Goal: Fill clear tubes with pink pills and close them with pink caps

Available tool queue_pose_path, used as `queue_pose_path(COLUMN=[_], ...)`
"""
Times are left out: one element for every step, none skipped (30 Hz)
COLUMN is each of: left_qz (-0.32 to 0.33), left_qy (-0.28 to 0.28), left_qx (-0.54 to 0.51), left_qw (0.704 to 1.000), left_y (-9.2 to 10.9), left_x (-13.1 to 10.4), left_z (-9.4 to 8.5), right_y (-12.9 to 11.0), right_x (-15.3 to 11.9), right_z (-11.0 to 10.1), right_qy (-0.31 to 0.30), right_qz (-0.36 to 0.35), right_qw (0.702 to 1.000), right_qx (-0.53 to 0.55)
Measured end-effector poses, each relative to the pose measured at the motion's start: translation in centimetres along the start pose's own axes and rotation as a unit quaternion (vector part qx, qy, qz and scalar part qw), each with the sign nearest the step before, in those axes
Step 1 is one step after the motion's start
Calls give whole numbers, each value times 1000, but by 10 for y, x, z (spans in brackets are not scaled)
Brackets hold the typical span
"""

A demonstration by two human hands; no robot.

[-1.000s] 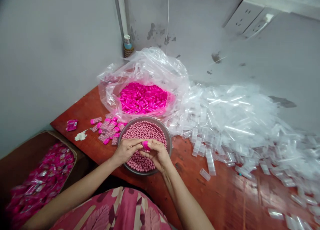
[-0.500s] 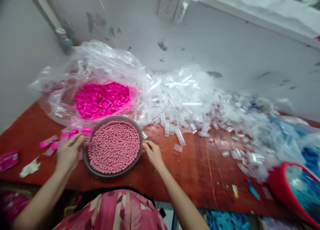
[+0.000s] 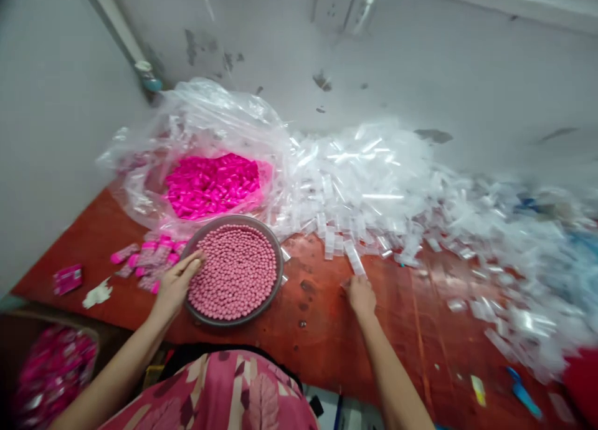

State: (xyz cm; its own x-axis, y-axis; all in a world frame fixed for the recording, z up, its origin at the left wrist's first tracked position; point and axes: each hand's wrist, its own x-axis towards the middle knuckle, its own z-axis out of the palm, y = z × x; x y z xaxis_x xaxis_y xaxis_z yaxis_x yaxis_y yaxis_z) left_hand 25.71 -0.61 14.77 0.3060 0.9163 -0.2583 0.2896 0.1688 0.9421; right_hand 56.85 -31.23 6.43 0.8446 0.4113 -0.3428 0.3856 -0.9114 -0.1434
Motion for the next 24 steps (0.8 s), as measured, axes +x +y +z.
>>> queue_pose_path(left_qz=[0,-2,-2,-3,-4,-5,-8,-13,-17,-20,-24,-26,-29,-31,-33,-34,-32,-28,-22,-15,-7,-1,3,3], left_qy=[-18,-23,-29,-30,-30,-33,-34,-31,-26,-21,-16,-12,-9,-9,-9,-10,-13,-15,-15,-13,-11,-11,-14,-22], left_qx=[-23,-42,-57,-66,-73,-79,-83,-86,-87,-88,-87,-86,-84,-83,-80,-76,-69,-59,-48,-38,-29,-22,-18,-15], left_qw=[1000,999,998,997,997,996,996,996,996,996,996,996,996,996,996,997,997,998,998,999,999,1000,1000,1000], left_y=[-2,-4,-7,-9,-12,-14,-16,-17,-19,-20,-20,-22,-23,-24,-26,-27,-29,-30,-31,-32,-34,-35,-36,-37], left_x=[0,0,2,3,4,4,5,5,5,5,5,5,6,6,6,6,7,7,8,9,10,11,12,13], left_z=[0,-1,-2,-4,-5,-6,-7,-7,-8,-9,-11,-13,-16,-19,-23,-27,-30,-34,-36,-38,-40,-41,-41,-40], right_y=[-3,-10,-21,-37,-57,-82,-110,-139,-168,-196,-222,-245,-264,-280,-293,-303,-311,-318,-322,-326,-328,-329,-329,-328], right_x=[2,3,4,3,1,-2,-7,-11,-15,-18,-19,-18,-16,-14,-12,-10,-10,-11,-13,-16,-20,-24,-28,-31], right_z=[-1,-2,-4,-7,-10,-13,-16,-19,-21,-21,-19,-16,-10,-3,6,15,25,34,42,49,54,57,59,59], right_qy=[-13,-22,-21,-10,9,37,56,64,59,34,7,-20,-44,-61,-76,-91,-107,-125,-144,-161,-175,-186,-195,-202], right_qz=[-4,-15,-39,-78,-131,-201,-272,-346,-414,-465,-494,-502,-501,-500,-499,-502,-509,-515,-520,-521,-519,-513,-505,-495], right_qw=[1000,1000,999,996,988,970,948,922,895,876,865,862,863,863,862,858,852,844,837,831,827,825,823,822], right_qx=[-4,-2,14,43,80,128,155,161,155,126,90,67,54,49,51,58,66,76,90,106,125,147,170,194])
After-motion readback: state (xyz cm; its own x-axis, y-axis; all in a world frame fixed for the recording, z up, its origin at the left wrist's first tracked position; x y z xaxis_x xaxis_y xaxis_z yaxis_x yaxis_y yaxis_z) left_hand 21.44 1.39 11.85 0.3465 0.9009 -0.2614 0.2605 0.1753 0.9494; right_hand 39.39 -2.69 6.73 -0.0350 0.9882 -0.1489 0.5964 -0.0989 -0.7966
